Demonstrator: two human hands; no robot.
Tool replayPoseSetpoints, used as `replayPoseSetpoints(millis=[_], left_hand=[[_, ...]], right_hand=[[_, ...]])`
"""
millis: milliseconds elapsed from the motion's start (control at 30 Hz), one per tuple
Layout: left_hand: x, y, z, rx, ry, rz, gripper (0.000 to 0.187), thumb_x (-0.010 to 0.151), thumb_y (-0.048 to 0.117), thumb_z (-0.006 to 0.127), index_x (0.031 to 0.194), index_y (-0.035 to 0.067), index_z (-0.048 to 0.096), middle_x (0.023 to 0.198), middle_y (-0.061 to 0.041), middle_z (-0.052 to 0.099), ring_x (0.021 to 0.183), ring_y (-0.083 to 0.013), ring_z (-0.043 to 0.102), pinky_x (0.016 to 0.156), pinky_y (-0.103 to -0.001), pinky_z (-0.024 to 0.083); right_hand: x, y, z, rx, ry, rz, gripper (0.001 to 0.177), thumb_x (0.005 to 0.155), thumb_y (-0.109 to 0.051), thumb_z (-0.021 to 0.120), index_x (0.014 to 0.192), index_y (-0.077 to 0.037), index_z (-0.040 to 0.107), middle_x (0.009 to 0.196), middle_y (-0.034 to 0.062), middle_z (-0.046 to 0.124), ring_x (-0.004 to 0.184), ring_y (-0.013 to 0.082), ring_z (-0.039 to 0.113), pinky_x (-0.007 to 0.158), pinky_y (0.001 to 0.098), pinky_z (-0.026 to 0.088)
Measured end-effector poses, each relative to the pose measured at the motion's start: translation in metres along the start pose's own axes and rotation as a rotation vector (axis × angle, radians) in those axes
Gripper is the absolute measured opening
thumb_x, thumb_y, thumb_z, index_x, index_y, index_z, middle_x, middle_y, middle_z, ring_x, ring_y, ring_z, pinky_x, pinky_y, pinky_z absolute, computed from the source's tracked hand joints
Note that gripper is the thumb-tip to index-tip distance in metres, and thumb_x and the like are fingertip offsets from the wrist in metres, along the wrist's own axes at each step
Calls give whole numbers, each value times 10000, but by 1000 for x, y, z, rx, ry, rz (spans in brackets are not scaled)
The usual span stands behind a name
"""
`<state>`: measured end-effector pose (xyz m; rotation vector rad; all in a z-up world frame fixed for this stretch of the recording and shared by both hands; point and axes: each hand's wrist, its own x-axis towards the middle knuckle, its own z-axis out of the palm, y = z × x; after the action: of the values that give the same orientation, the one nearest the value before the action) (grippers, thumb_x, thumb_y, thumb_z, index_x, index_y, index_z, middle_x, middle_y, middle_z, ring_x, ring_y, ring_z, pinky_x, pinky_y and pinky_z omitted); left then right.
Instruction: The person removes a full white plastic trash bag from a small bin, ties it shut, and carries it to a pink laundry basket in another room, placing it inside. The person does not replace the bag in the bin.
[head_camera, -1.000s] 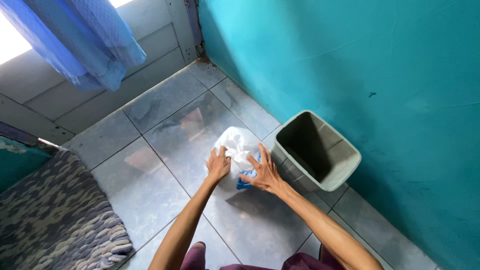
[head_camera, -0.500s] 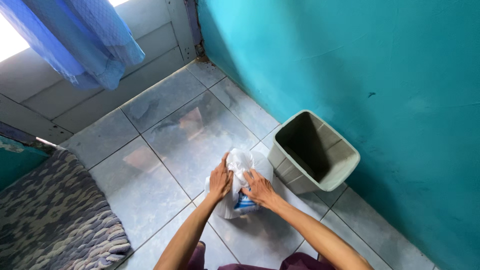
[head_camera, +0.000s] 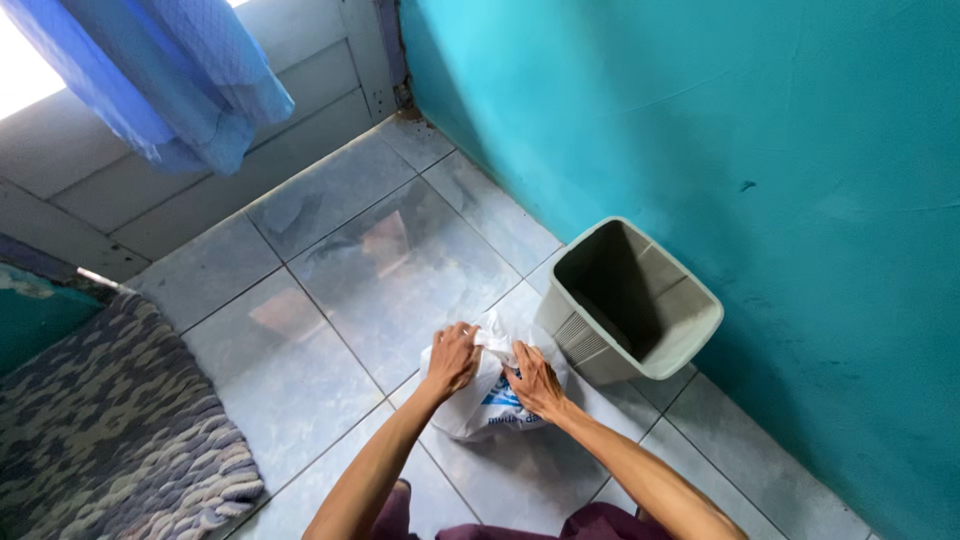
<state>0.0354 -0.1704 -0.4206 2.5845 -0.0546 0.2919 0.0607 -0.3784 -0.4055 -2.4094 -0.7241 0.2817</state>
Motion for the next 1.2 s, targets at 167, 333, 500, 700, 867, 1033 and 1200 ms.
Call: replayPoseSetpoints(millis=[167, 333, 500, 700, 867, 1033, 1200], left_hand=[[35, 27, -51, -155, 77, -47, 406, 963, 363, 581, 1310, 153, 582, 1269, -99, 644, 1196, -295, 569, 1094, -435, 416], [38, 41, -61, 294, 377, -97, 686, 739, 626, 653, 1264, 187, 609, 1327, -189, 557, 1270, -446, 471, 1093, -731, 244], [-1, 22, -30, -155, 4, -534, 554, 927, 588, 626, 1341, 223, 585, 1425, -248, 456, 1359, -451, 398, 1072, -576, 381], [8, 29, -34, -240, 343, -232, 733, 933, 380, 701, 1529, 65, 414, 1218, -234, 538, 1147, -393, 526, 1009, -491, 445], [20, 41, -61, -121, 499, -8, 855, 873, 346, 750, 1552, 7, 358, 1080, -201, 545, 1036, -355, 528, 952, -484, 449], [-11, 10, -60, 70, 260, 70, 619, 835, 367, 779, 1352, 86, 589, 972, -139, 555, 966, -313, 532, 893, -445, 449], [-45, -22, -39, 132, 0, 8, 585, 804, 380, 766, 1251, 41, 599, 1121, -171, 534, 1078, -344, 512, 924, -443, 453]], right_hand=[[11, 6, 18, 175, 308, 49, 346, 1020, -259, 552, 1165, 53, 515, 1164, 317, 576, 1074, 491, 574, 928, 526, 482], [18, 22, 31, 119, 318, -14, 542, 1007, -309, 574, 1328, 110, 456, 1309, 368, 513, 1175, 520, 518, 989, 535, 437], [7, 34, 25, 132, 34, 335, 552, 988, -389, 561, 1312, 47, 457, 1306, 309, 518, 1204, 484, 515, 1020, 517, 421], [12, -3, 14, 169, 321, 125, 394, 942, -168, 627, 1309, -30, 585, 1424, 230, 390, 1130, 383, 616, 973, 470, 524], [17, -16, -10, 198, 401, -148, 510, 864, -86, 673, 1358, -21, 564, 1557, 221, 276, 1094, 391, 677, 877, 437, 603], [-10, -1, -4, 42, 132, -159, 511, 874, -105, 721, 1349, 1, 566, 1520, 217, 413, 1016, 435, 687, 878, 459, 601], [-13, -20, 13, -40, 24, -258, 412, 870, -219, 711, 1205, 1, 620, 1515, 241, 426, 953, 436, 702, 824, 469, 598]])
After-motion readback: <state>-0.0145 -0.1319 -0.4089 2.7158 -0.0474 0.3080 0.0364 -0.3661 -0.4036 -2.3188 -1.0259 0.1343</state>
